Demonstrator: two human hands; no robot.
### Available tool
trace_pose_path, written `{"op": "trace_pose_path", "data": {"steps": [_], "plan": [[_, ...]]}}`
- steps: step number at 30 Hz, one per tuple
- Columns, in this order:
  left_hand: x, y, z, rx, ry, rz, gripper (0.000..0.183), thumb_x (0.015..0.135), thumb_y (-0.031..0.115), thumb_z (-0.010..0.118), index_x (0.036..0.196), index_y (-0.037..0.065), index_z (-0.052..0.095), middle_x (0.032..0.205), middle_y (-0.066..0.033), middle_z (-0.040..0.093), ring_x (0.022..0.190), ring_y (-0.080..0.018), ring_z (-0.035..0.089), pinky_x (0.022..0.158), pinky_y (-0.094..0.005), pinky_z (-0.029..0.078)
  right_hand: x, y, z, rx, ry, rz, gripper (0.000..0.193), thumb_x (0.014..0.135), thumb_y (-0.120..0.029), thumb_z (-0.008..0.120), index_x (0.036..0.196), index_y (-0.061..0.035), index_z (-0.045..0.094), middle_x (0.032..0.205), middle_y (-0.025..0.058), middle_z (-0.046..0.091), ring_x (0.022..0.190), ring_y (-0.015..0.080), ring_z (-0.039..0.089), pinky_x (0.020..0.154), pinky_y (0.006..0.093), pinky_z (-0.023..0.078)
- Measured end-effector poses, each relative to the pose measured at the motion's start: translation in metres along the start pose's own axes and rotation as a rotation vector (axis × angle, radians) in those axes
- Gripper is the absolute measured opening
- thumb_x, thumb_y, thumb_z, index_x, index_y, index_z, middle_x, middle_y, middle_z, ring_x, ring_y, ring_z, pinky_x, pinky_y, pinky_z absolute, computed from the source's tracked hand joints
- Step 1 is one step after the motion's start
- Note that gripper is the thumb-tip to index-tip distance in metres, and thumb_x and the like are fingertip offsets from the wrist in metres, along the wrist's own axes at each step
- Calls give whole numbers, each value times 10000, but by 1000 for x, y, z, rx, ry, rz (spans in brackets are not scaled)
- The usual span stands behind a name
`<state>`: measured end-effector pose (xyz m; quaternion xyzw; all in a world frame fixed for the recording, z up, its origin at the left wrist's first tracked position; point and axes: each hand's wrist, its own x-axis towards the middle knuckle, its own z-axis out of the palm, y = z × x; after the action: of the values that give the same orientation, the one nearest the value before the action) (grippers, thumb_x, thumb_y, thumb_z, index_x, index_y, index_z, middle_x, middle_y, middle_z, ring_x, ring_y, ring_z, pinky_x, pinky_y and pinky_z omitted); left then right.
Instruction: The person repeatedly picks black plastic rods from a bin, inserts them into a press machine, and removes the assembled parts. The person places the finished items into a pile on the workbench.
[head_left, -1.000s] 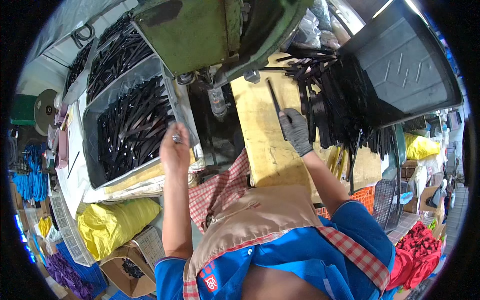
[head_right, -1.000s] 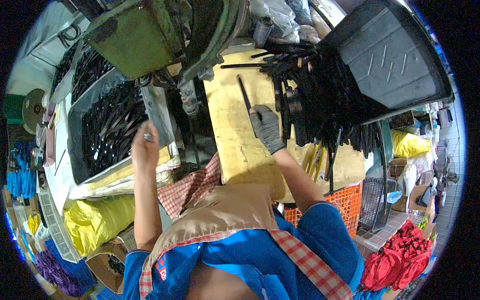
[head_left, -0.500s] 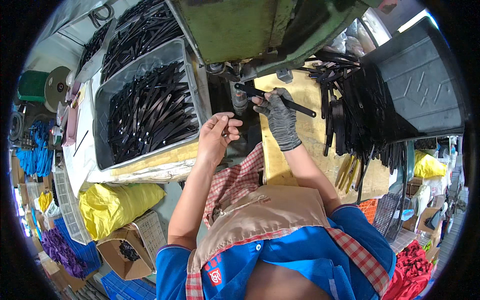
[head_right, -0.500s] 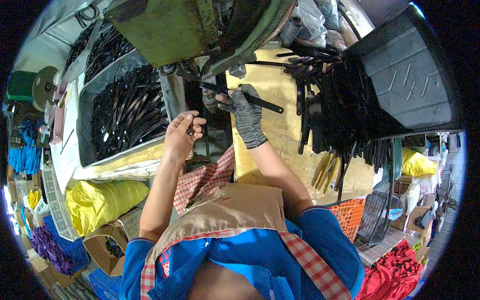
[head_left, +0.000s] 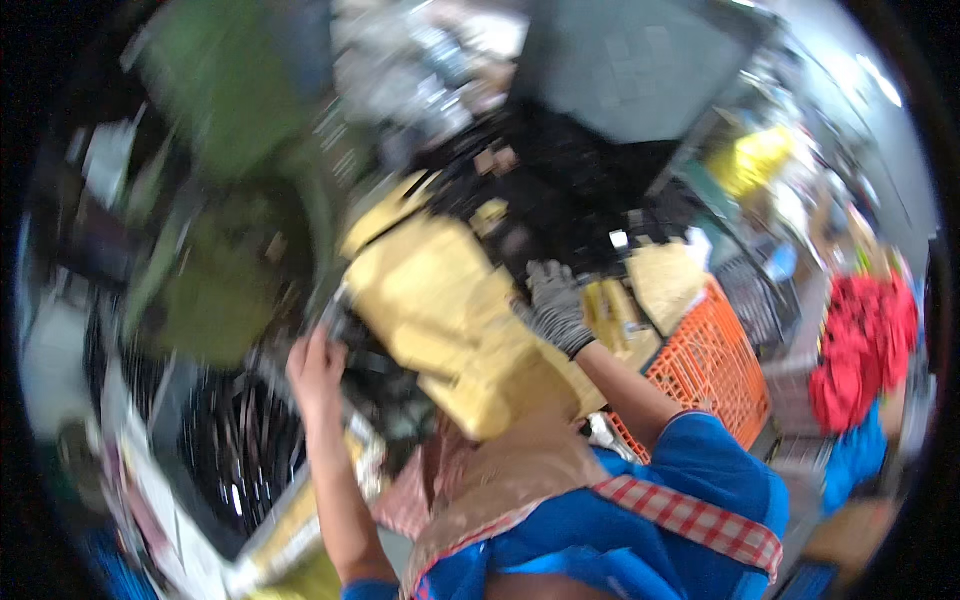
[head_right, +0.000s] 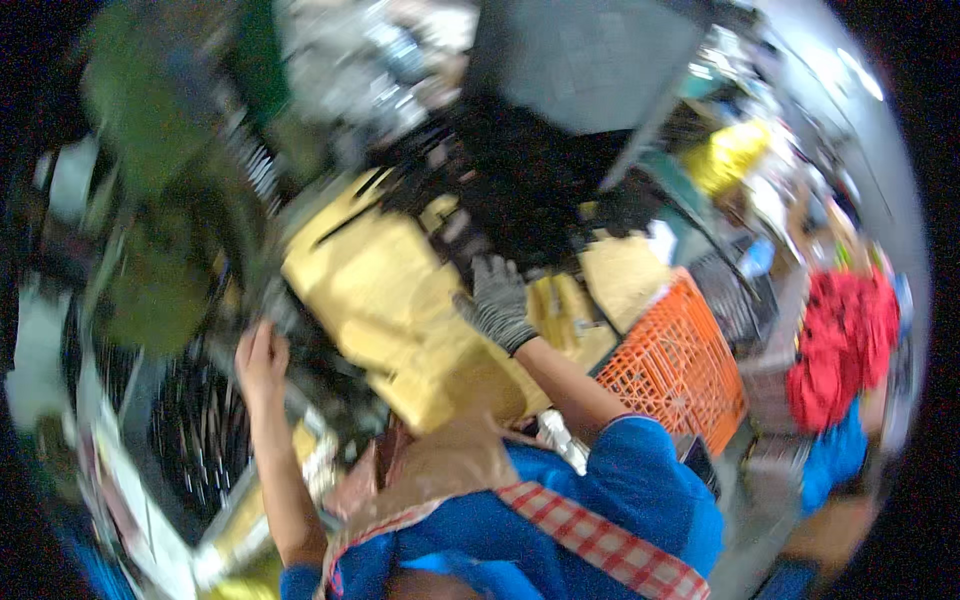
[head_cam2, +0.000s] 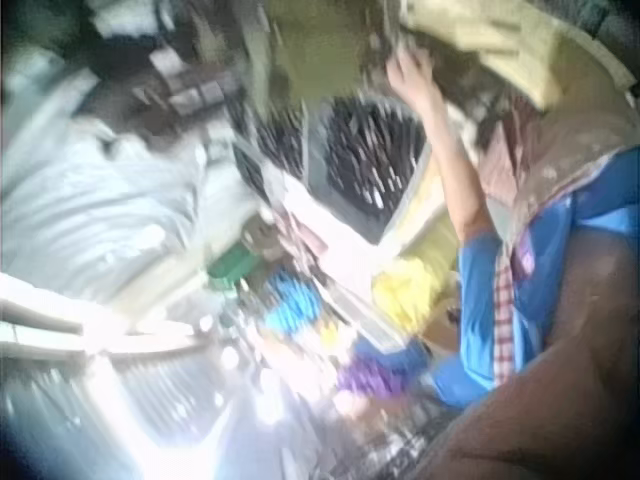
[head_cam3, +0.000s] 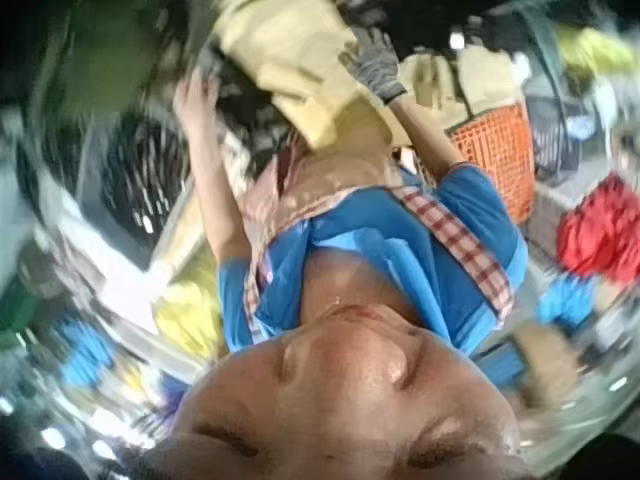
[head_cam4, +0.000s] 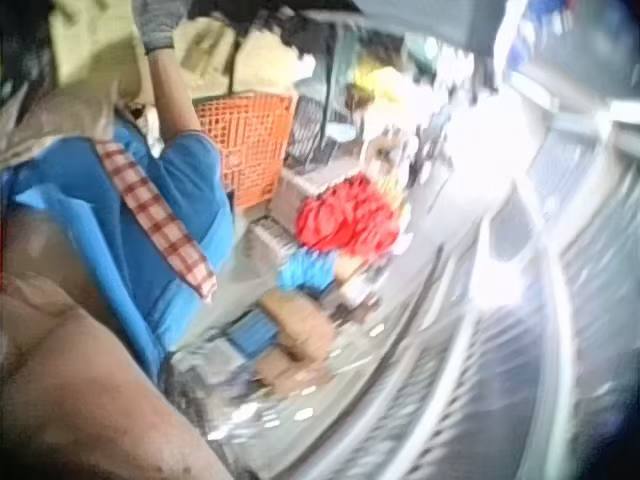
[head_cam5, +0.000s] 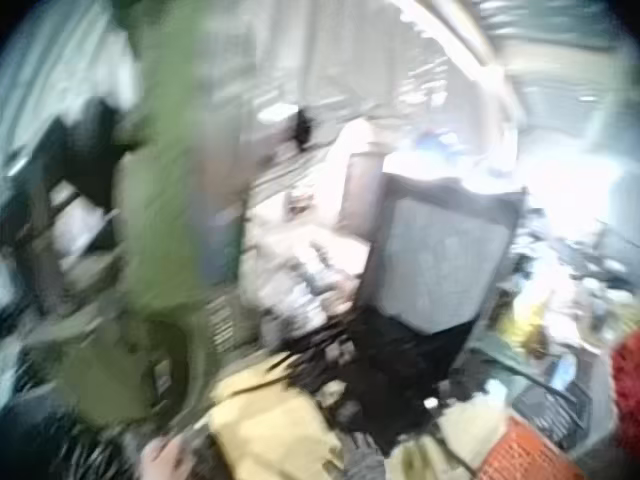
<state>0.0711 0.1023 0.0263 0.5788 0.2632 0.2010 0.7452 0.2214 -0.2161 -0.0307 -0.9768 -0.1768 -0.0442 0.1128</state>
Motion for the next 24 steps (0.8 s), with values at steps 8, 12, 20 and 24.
{"op": "trace_pose_path", "data": {"steps": [8,12,20,24], "plan": [[8,-20,-8,-23,146,-69,283,961,241,560,1169,54,598,632,1,489,445,-56,303,383,-241,258,10,20,29,-15,148,157,858,767,-618,564,1364,-23,401,1373,225,380,1240,396,344,1034,575,253],[-17,5,0,-311,265,-129,309,944,184,562,1247,146,519,588,-37,475,383,-108,313,351,-226,282,24,6,10,66,-8,166,905,736,-605,619,1387,-25,374,1390,223,361,1273,388,334,1042,573,262],[-51,-52,-70,898,183,545,429,953,278,437,1191,-60,549,1009,-227,631,853,-364,611,685,-470,511,41,13,18,136,-71,190,930,729,-591,658,1391,-9,361,1398,240,345,1287,430,333,1064,511,307],[-69,-73,-59,811,239,353,468,883,236,549,1197,-109,530,1131,-298,590,978,-476,572,849,-527,472,41,13,23,138,-24,124,873,762,-579,628,1398,-40,369,1407,238,336,1303,423,318,1055,532,304]]}}
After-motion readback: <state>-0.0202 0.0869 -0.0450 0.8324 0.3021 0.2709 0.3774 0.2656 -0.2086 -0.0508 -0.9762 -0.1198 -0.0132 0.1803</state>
